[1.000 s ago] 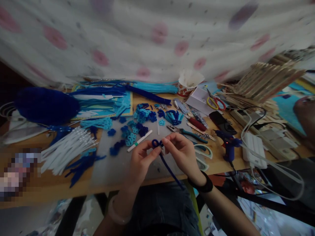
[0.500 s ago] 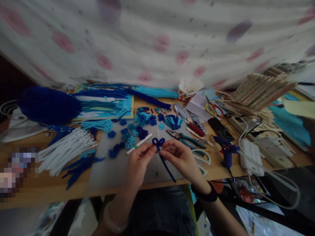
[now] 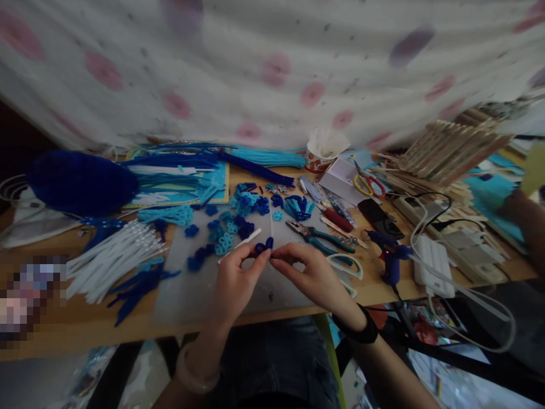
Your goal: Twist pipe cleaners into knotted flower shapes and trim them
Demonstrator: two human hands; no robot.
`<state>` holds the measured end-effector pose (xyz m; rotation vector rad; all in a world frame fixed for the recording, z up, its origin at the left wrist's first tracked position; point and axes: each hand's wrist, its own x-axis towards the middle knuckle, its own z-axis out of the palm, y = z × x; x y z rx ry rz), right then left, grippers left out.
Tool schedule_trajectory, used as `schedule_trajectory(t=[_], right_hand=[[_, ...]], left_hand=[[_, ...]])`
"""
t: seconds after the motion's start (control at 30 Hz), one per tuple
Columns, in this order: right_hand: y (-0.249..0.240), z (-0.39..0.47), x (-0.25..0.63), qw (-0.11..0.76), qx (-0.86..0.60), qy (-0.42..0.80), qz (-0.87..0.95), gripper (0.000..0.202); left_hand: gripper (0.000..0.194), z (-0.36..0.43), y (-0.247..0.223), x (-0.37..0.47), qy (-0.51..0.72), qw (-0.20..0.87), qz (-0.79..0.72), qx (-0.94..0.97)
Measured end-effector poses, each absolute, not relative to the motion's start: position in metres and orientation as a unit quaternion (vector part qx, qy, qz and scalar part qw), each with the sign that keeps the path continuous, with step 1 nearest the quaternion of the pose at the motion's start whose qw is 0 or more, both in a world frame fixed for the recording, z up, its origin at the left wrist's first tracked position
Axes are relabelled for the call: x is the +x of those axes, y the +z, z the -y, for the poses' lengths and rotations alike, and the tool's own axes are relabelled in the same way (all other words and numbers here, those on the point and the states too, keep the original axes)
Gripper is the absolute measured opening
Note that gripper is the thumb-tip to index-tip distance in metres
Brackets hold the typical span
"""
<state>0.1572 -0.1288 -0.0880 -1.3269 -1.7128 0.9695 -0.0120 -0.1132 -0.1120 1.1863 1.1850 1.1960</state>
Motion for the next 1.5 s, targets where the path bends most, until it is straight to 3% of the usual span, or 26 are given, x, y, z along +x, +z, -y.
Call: schedule_trajectory(t=[0.13,0.23,0.33,0.63,0.93,1.3,1.5], right_hand=[[-0.090,0.127,0.160,0.383,-0.494,0.461,0.630,0.021],[-0.097,0.127,0.158,0.421,-0.434,0.614,0.508,0.033],[-0.105,0.129,0.150,0.484,-0.375,0.690,0.386,0.037],[-0.117,0.137,0.124,0.589,-0.318,0.686,0.285,0.041],[-0.123,0.147,0.126,0.598,-0.302,0.716,0.194,0.037],[-0.117,0.132,0.126,0.651,-0.377,0.574,0.324,0.032],[-0.110,0.132,0.140,0.636,-0.463,0.388,0.481,0.022]], left_hand=[[0.007,0.115,-0.117,-0.014,0.499,0.551,-0.445,0.499],[0.014,0.120,-0.122,-0.011,0.507,0.634,-0.424,0.401],[0.019,0.127,-0.122,-0.002,0.536,0.686,-0.398,0.289],[0.020,0.137,-0.105,0.021,0.579,0.696,-0.381,0.187],[0.020,0.143,-0.098,0.028,0.578,0.708,-0.376,0.153],[0.022,0.146,-0.094,0.020,0.540,0.718,-0.404,0.171],[0.023,0.141,-0.094,0.022,0.551,0.687,-0.416,0.225]])
